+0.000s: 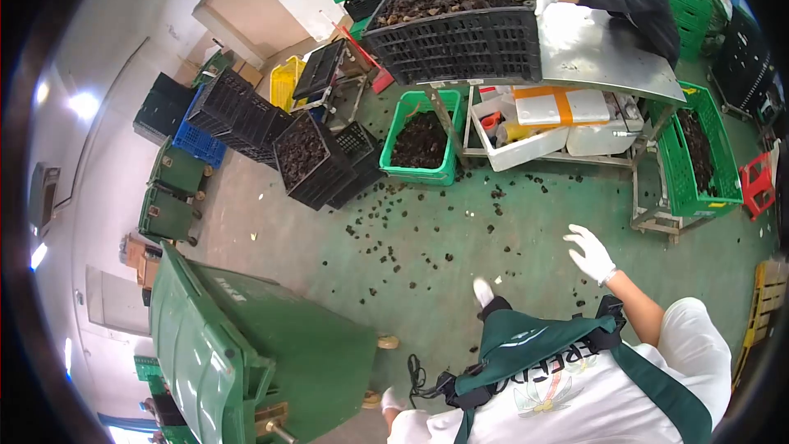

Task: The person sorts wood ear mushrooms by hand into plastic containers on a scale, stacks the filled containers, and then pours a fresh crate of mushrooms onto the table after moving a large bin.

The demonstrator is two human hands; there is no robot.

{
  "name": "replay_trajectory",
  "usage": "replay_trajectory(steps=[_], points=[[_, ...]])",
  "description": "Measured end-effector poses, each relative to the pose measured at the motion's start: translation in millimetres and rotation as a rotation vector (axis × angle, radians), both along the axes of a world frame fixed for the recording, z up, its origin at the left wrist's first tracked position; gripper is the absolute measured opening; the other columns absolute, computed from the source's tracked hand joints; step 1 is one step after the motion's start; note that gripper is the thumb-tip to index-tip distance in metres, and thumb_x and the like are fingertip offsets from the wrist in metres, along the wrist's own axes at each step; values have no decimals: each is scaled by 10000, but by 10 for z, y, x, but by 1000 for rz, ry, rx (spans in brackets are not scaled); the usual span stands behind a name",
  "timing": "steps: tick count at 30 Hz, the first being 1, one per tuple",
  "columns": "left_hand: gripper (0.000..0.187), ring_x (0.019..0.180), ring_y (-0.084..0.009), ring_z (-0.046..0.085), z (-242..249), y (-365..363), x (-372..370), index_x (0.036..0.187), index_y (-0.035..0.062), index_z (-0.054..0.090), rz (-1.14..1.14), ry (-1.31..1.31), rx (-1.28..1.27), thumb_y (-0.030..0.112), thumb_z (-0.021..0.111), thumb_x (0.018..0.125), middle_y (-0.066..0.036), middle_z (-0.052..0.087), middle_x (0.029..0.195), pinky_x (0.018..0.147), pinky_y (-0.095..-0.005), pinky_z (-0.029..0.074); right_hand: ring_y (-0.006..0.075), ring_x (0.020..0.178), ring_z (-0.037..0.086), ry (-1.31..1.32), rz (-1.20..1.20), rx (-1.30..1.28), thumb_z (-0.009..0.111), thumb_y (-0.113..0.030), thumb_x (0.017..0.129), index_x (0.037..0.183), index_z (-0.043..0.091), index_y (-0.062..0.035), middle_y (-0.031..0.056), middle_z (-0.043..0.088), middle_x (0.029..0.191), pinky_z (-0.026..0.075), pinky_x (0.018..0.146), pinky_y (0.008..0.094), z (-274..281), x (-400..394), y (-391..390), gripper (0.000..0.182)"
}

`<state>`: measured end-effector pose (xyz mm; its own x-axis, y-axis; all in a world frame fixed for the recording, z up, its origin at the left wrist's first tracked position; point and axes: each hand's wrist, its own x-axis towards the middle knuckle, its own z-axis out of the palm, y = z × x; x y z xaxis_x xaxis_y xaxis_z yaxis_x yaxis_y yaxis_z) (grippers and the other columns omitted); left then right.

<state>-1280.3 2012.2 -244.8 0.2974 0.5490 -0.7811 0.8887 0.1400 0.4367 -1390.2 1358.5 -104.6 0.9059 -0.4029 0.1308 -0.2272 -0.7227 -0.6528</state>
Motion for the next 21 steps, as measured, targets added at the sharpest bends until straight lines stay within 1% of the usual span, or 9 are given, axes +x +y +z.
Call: replay_trajectory(steps=[1,2,4,9,12,16,18,20,21], points=[[334,913,-224,567,-9,-420,180,1074,40,553,-128,88,-172,307,451,900,-89,613,990,770,-369,469,321,1145,456,-28,22,-27,579,-143,772,1084,549,-94,149,470,1247,381,967,380,-46,265,-124,317],[288,895,-228,562,-725,-268,476,1066,59,561,-390,34,-410,278,477,898,-45,622,926,784,-379,467,320,1142,458,-24,19,-22,580,-143,772,1083,551,-96,147,472,1244,381,967,380,-68,471,-208,316],[224,790,-217,584,-1111,-576,1241,1000,66,592,-806,15,-554,224,508,866,-65,632,887,724,-367,469,317,1135,461,-47,-1,-31,584,-144,771,1081,554,-99,145,477,1237,382,965,379,-66,986,-430,314],[260,705,-224,596,-898,-2186,3479,927,50,612,-892,-44,-178,274,580,798,-110,636,798,633,-379,473,296,1114,478,-113,-167,-87,596,-104,764,1059,576,-100,124,524,1182,380,954,380,297,1962,-924,295],[270,646,-185,572,-508,-3073,4844,962,57,606,-1410,-393,225,275,597,804,-62,618,772,581,-328,460,296,1100,489,-164,-223,-258,594,-61,762,1078,575,-79,126,544,1161,373,956,382,634,2497,-1360,317],[270,557,-111,492,-216,-4560,6179,1026,65,577,-1111,-350,-160,278,550,863,-10,569,716,504,-234,397,292,1048,501,-413,-471,-294,600,-45,757,1073,563,-51,129,553,1127,387,916,375,853,3112,-2106,319],[407,641,-133,556,-168,-5128,6803,1035,79,583,-1082,-318,-407,441,451,901,-9,595,732,599,-297,463,247,1054,497,-566,-823,-69,465,-84,877,1102,534,-4,130,549,1107,347,957,340,695,3289,-2494,248],[530,749,-165,569,293,-5824,6891,1140,72,536,-921,-356,-330,522,409,892,-39,608,850,687,-343,472,231,1011,497,-748,-1219,53,461,-148,902,1083,536,-3,131,544,1075,359,926,334,340,3445,-3035,244],[583,811,-183,567,477,-6087,6953,1183,63,501,-911,-365,-405,552,391,886,-62,599,934,719,-350,469,225,1001,494,-774,-1229,193,463,-176,910,1078,537,-7,116,541,1059,359,922,338,107,3429,-3278,249]])
